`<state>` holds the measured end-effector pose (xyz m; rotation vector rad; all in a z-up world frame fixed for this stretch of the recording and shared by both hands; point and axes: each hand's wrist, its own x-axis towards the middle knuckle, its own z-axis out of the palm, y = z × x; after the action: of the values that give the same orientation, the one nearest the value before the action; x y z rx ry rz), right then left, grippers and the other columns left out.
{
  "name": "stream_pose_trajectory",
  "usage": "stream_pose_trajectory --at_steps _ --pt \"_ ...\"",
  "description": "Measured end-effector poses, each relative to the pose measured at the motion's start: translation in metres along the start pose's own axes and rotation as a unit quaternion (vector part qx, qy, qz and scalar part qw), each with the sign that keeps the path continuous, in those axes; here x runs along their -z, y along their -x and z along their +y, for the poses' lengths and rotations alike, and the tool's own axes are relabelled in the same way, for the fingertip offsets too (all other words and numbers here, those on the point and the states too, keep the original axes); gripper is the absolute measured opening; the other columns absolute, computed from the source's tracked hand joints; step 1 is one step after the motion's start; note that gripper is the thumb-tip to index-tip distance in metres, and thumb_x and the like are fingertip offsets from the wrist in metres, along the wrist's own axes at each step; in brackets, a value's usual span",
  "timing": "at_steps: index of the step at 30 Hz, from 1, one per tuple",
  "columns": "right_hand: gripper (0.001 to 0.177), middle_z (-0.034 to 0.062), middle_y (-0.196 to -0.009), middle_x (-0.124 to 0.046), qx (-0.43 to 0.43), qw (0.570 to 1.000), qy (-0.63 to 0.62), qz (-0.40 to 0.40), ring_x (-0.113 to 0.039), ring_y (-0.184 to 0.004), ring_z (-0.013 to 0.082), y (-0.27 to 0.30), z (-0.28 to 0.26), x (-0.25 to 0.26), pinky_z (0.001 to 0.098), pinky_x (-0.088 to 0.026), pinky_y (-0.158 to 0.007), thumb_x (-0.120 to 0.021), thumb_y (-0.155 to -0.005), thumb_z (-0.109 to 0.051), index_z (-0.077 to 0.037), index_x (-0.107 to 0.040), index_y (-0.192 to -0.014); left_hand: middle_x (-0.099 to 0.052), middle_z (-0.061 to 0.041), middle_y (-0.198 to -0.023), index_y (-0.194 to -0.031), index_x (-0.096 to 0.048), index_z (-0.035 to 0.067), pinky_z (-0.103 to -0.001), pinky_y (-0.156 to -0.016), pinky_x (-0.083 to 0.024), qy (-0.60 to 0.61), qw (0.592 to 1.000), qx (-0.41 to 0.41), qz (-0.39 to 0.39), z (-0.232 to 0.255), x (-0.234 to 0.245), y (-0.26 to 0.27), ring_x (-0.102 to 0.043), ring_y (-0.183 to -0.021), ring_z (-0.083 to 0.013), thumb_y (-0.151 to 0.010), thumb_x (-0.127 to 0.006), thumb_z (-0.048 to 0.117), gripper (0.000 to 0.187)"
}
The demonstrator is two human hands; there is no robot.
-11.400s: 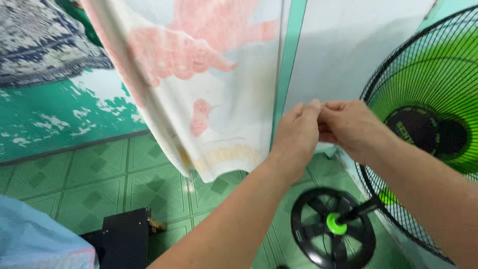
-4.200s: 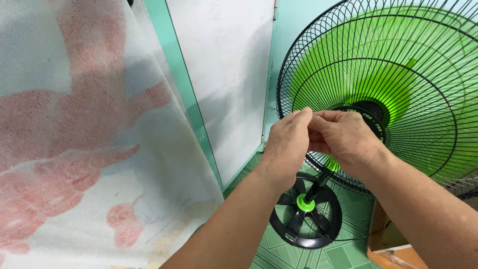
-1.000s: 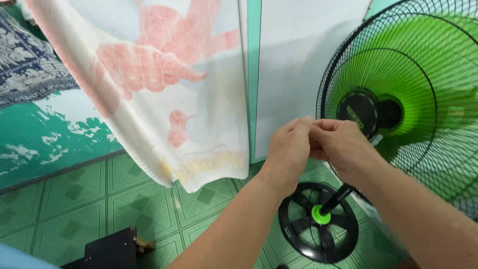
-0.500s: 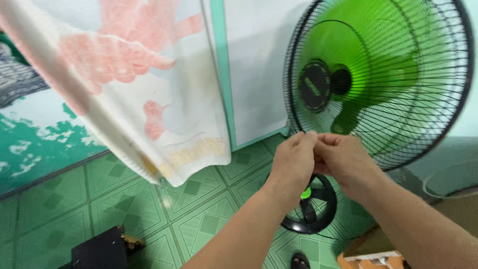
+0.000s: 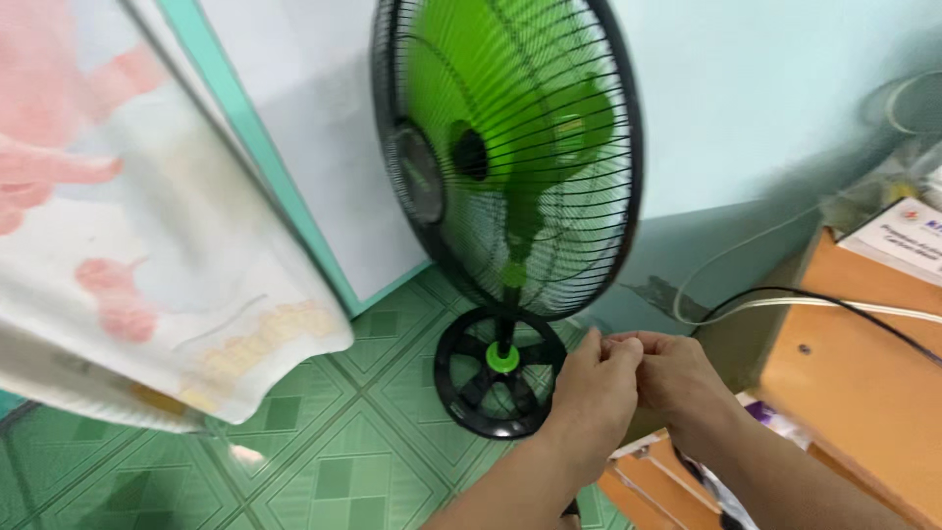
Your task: The person repeatedly handles a standing fan, adjusting its position and manipulating the central hub area with both hands. The person then picks up a small LED light bulb, screws it into a socket, and tests it by turning it on and off.
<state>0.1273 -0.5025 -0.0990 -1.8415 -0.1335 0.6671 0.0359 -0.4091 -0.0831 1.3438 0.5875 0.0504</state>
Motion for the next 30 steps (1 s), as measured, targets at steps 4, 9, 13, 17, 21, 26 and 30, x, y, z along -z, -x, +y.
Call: stream_pose_trajectory --at_steps 4,9,13,17,21,26,30 --pt "0.029 0.0145 -0.094 -0.077 -0.015 1.0 -0.011 0.023 -0.07 -0.079 0.0209 -0.034 -0.014 0.045 0.034 -0.056 -0.068 -0.067 -0.091 -0.009 0.004 -0.076 -0.115 -0.056 -0.012 -0.142 -0.151 -0.036 0.006 -0.033 -0.108 -0.044 0.056 0.998 -0.021 -0.005 0.017 -0.043 -0.035 -0.055 -0.131 -0.0211 -0.093 -0.056 0.036 0.068" --pt "0.031 0.0189 -0.096 -0.075 -0.008 1.0 0.001 0.018 -0.069 -0.08 0.0248 -0.076 -0.046 0.085 0.0365 -0.056 -0.068 -0.067 -0.093 -0.013 0.004 -0.076 -0.117 -0.065 -0.019 -0.129 -0.132 -0.058 0.0 -0.038 -0.097 -0.049 0.001 0.999 -0.032 -0.011 0.05 -0.08 -0.077 -0.064 -0.118 -0.0287 -0.09 -0.05 0.036 0.056" --pt "0.032 0.016 -0.101 -0.077 0.007 1.0 0.019 -0.015 -0.072 -0.086 0.0214 -0.1 -0.076 0.106 0.0346 -0.058 -0.073 -0.065 -0.094 -0.015 0.003 -0.075 -0.118 -0.059 -0.014 -0.134 -0.133 -0.05 0.005 -0.042 -0.101 -0.046 0.046 0.998 -0.023 0.019 0.077 -0.098 -0.102 -0.057 -0.122 -0.0274 -0.095 -0.052 0.041 0.052" --pt "0.031 0.0133 -0.101 -0.077 0.026 0.996 0.01 -0.085 -0.073 -0.09 0.0198 -0.128 -0.097 0.112 0.0331 -0.06 -0.077 -0.065 -0.094 -0.018 0.003 -0.074 -0.115 -0.059 -0.02 -0.133 -0.132 -0.052 -0.001 -0.05 -0.096 -0.049 0.037 0.999 0.01 0.029 0.1 -0.101 -0.123 -0.059 -0.121 -0.0371 -0.097 -0.045 0.042 0.056" --pt "0.03 0.0155 -0.1 -0.076 0.005 0.995 0.026 -0.094 -0.073 -0.089 0.0241 -0.163 -0.108 0.099 0.035 -0.063 -0.078 -0.07 -0.09 -0.016 0.001 -0.073 -0.114 -0.037 -0.013 -0.157 -0.162 -0.018 0.017 -0.047 -0.113 -0.041 0.034 0.994 0.023 0.099 0.114 -0.103 -0.138 -0.039 -0.144 -0.033 -0.099 -0.045 0.043 0.073" --pt "0.034 0.018 -0.102 -0.075 0.006 0.981 0.001 -0.192 -0.071 -0.086 0.0243 -0.201 -0.107 0.084 0.0379 -0.058 -0.074 -0.071 -0.09 -0.019 0.004 -0.073 -0.115 -0.032 -0.01 -0.161 -0.162 -0.015 0.022 -0.046 -0.116 -0.038 0.032 0.98 0.08 0.18 0.121 -0.101 -0.155 -0.037 -0.146 -0.0319 -0.097 -0.042 0.046 0.074" --pt "0.036 0.0165 -0.105 -0.076 -0.013 0.972 -0.017 -0.234 -0.075 -0.088 0.0235 -0.238 -0.101 0.067 0.0386 -0.061 -0.077 -0.071 -0.088 -0.017 0.002 -0.072 -0.118 -0.029 -0.011 -0.163 -0.161 -0.017 0.016 -0.044 -0.119 -0.034 0.077 0.971 0.042 0.221 0.124 -0.098 -0.167 -0.033 -0.149 -0.0296 -0.096 -0.041 0.046 0.075"
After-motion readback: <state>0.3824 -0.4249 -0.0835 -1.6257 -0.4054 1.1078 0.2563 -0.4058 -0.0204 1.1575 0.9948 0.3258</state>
